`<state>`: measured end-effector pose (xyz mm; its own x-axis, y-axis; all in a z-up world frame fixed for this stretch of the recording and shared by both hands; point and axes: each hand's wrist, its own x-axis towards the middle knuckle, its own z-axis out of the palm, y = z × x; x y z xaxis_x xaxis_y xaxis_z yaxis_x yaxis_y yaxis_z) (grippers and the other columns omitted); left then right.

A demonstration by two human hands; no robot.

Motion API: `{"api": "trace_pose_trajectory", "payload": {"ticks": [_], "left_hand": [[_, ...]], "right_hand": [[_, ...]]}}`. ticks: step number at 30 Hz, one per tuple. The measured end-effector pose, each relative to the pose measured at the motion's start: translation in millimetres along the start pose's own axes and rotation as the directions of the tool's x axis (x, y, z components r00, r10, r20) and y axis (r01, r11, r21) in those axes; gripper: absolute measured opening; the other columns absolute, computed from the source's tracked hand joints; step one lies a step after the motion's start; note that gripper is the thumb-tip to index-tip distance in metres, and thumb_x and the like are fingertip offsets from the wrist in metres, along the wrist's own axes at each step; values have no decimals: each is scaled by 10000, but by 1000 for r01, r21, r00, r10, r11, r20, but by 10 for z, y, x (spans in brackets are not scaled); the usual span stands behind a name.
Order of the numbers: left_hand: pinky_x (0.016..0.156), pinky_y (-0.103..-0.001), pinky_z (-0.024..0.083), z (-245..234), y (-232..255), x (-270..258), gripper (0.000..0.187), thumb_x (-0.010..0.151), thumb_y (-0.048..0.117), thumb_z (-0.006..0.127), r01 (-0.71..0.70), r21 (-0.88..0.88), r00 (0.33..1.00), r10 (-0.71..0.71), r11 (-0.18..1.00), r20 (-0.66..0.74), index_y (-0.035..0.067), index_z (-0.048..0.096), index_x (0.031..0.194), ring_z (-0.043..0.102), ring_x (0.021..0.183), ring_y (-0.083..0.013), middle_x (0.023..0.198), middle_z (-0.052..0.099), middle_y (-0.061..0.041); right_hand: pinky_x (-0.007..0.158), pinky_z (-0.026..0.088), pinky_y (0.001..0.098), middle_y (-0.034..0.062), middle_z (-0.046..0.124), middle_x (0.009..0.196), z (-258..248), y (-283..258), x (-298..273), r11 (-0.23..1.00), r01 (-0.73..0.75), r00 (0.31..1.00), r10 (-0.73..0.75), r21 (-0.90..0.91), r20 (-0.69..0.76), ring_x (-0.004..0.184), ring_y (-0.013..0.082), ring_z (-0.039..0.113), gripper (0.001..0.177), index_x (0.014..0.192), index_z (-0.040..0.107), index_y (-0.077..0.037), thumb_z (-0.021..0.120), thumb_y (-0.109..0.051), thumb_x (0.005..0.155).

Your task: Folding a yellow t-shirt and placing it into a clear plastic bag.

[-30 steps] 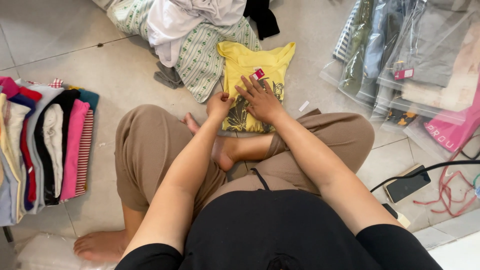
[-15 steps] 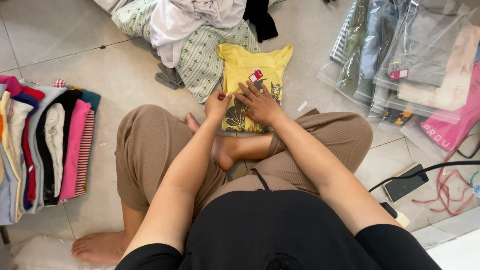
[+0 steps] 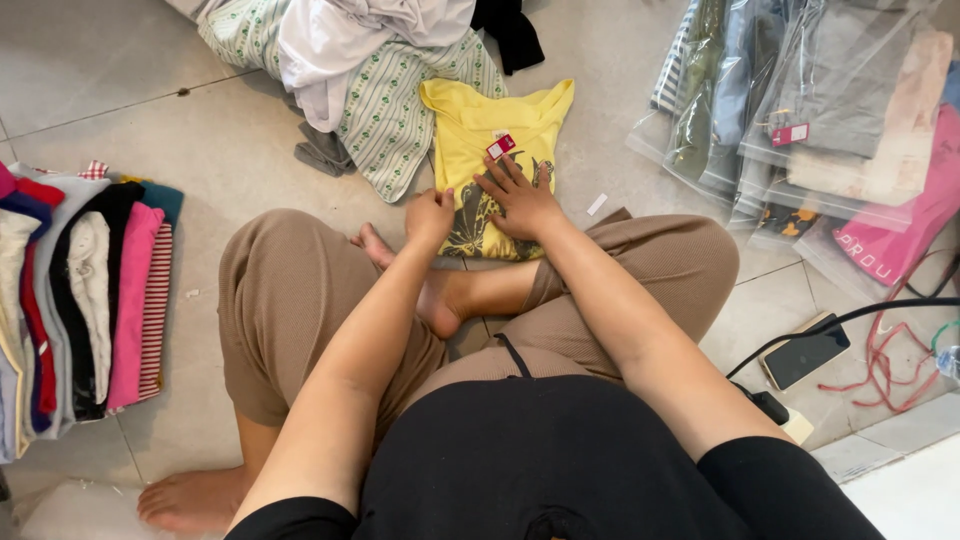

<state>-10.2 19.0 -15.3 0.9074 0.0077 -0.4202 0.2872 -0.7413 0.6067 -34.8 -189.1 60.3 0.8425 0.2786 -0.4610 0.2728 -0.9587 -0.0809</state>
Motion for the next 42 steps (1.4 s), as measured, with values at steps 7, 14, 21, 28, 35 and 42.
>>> {"api": "trace_pose_trajectory", "payload": {"ticks": [7, 14, 21, 28, 35, 42], "left_hand": [[934, -463, 568, 283, -25, 59, 351, 979, 425, 658, -207, -80, 971, 215, 975, 109, 120, 751, 1125, 704, 1089, -366, 1023, 688, -125], [937, -599, 559, -215, 364, -48, 305, 1018, 165, 558, -391, 37, 904, 392, 919, -172, 105, 705, 1279, 586, 1202, -489, 1259, 587, -165], [1013, -557, 505, -135, 166, 120, 392, 1024, 193, 553, -526, 294, 833, 554, 798, -12, 326, 681, 1369, 420, 1353, -378, 1459, 455, -30], [1033, -588, 476, -103, 190, 206, 354, 1055, 268, 553, -507, 250, 853, 521, 825, 12, 305, 658, 1392, 389, 1356, -419, 1479, 422, -55], [1117, -535, 415, 196, -59, 663, 382, 1106, 514, 455, -329, -19, 944, 329, 944, -22, 267, 738, 1176, 399, 1349, -335, 1371, 485, 59], [1012, -499, 488, 211, -10, 596, 257, 908, 495, 788, -330, 98, 936, 339, 939, -96, 244, 740, 934, 493, 1238, -283, 1170, 546, 63]], "right_hand": [[1158, 68, 868, -106, 32, 1765, -188, 187, -35, 979, -171, 985, 168, 108, 38, 1621, 288, -25, 873, 1641, 276, -321, 529, -26, 858], [853, 468, 513, 76, 570, 1145, 175, -102, 129, 997, -40, 901, 67, 70, -428, 1135, 310, 611, 536, 1205, 600, -133, 637, -583, 916], [751, 583, 557, 155, 642, 1115, 231, -170, 176, 966, -120, 970, 163, 229, -180, 941, 428, 741, 530, 1203, 636, -17, 672, -469, 929], [707, 575, 458, 79, 665, 885, -119, -203, 9, 916, 96, 945, 39, 390, -324, 846, 381, 734, 251, 934, 682, -134, 591, -367, 956], [854, 571, 546, 142, 693, 1068, -193, -204, -66, 906, 247, 956, -171, 343, -238, 1015, 432, 707, 481, 1228, 651, -144, 663, -518, 925], [910, 543, 528, 100, 697, 1120, -27, -179, 24, 858, 339, 929, -241, 385, -282, 1116, 366, 662, 298, 1152, 629, -167, 625, -413, 983]]}}
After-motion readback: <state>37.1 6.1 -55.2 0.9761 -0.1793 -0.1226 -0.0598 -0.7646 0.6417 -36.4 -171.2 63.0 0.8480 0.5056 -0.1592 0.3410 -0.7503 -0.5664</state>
